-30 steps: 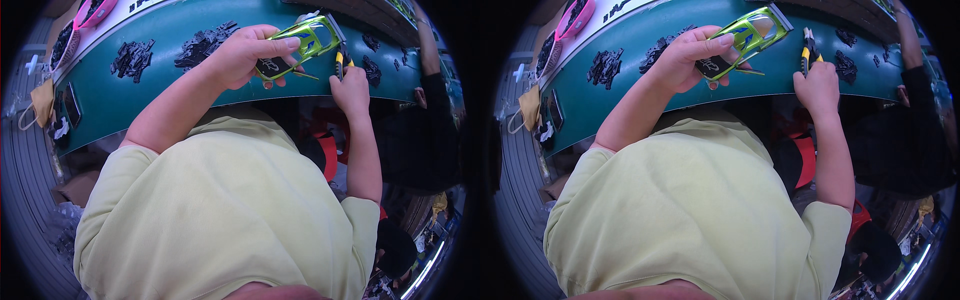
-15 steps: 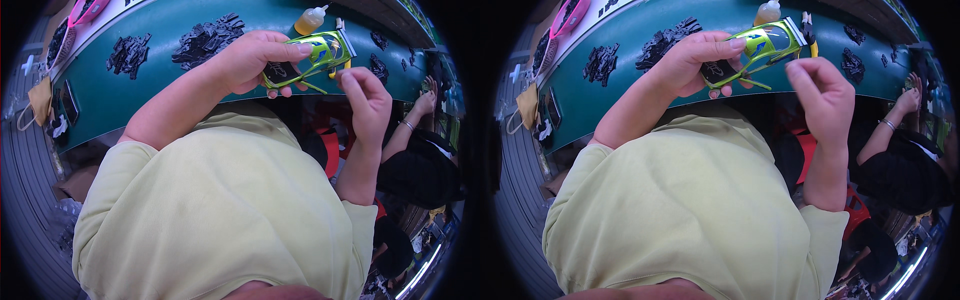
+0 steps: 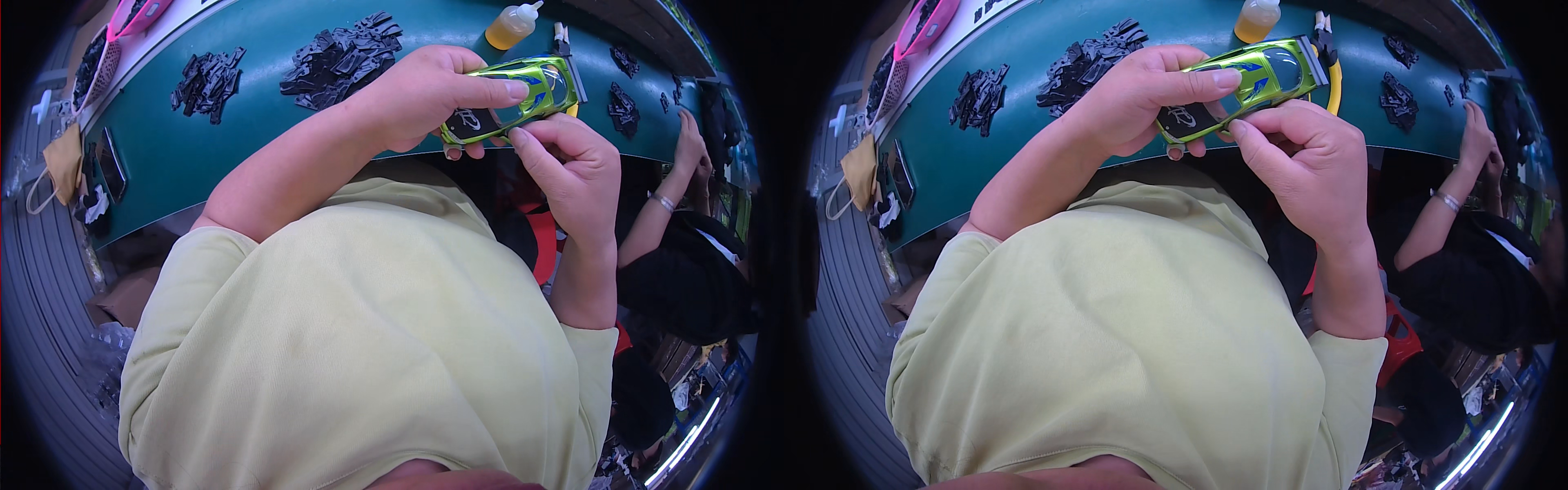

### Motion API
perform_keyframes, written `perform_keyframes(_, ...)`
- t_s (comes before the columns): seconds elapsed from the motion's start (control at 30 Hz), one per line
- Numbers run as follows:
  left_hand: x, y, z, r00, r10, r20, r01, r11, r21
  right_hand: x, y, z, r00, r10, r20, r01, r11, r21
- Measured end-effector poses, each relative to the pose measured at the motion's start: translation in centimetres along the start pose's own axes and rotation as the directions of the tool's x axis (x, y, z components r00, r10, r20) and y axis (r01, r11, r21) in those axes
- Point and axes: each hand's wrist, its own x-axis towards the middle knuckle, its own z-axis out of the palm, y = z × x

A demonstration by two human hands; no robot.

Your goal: The person applies liquid adhesive from a squeeze bottle onto small plastic pieces, then attaches the pieces into a toy car body shell using pliers and by hand.

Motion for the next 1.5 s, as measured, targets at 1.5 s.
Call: perform_keyframes(1.5, 0.4, 0.0, -0.3, 0.984, 0.016, 0.178, 0.023, 0.976, -0.217, -0.3, 0.7, 0.3, 0.890, -0.454, -0.036, 0.444, 0.883, -0.149)
